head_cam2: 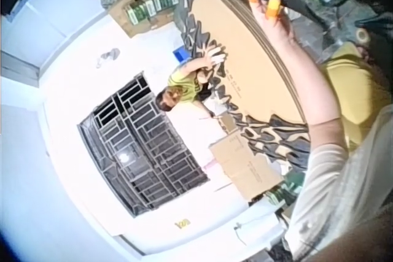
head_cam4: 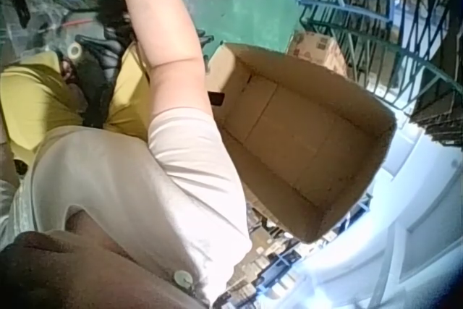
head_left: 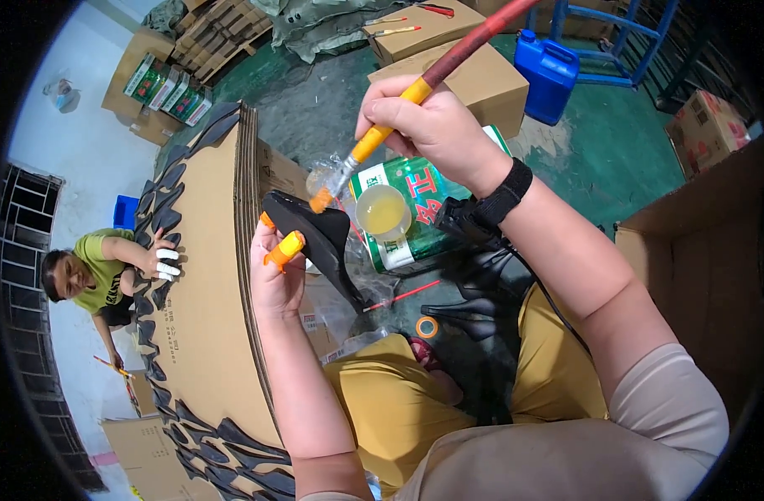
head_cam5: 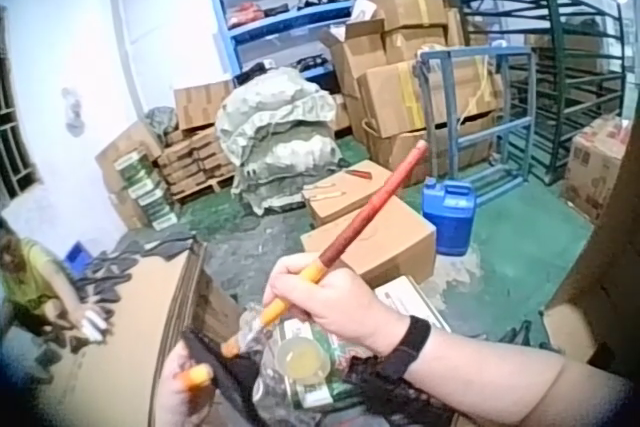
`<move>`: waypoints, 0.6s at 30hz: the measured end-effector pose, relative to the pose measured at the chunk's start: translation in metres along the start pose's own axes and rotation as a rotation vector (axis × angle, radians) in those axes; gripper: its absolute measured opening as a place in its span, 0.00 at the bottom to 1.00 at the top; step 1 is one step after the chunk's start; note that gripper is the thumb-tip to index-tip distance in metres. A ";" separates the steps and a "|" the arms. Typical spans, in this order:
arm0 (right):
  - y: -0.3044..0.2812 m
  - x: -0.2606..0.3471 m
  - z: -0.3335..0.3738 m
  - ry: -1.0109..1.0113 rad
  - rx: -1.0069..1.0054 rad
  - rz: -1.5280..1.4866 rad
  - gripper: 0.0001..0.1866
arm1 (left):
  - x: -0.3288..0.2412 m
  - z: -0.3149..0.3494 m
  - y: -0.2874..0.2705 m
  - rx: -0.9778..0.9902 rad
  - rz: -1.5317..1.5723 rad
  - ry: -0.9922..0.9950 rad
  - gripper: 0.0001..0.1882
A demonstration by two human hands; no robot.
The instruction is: Applying a yellow liquid or adhesive to small black plastic parts using a brush.
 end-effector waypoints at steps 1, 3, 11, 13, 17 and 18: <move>-0.001 -0.002 0.000 0.000 0.002 -0.001 0.11 | -0.001 0.001 0.000 0.011 0.020 0.005 0.24; -0.003 -0.007 0.001 0.051 -0.012 -0.002 0.11 | -0.003 0.002 -0.001 0.020 0.038 0.011 0.24; -0.002 -0.011 0.002 0.045 -0.027 -0.023 0.10 | -0.006 0.000 -0.009 0.043 0.247 0.042 0.19; 0.000 -0.012 0.002 0.039 -0.042 -0.039 0.10 | -0.004 -0.001 -0.015 0.057 0.301 0.051 0.18; 0.003 -0.019 0.004 0.055 -0.075 -0.036 0.10 | -0.001 -0.002 -0.032 -0.080 0.446 0.088 0.17; 0.004 -0.023 0.004 0.066 -0.069 -0.029 0.10 | -0.001 -0.003 -0.034 -0.081 0.446 0.090 0.17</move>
Point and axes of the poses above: each hand's wrist, its own z-axis away from the middle knuckle, its own y-axis out of the palm, x = y × z, the point moved 4 cm from there along -z, towards the middle knuckle, and after that the axes turned 11 degrees about z, right-handed, at the moved point
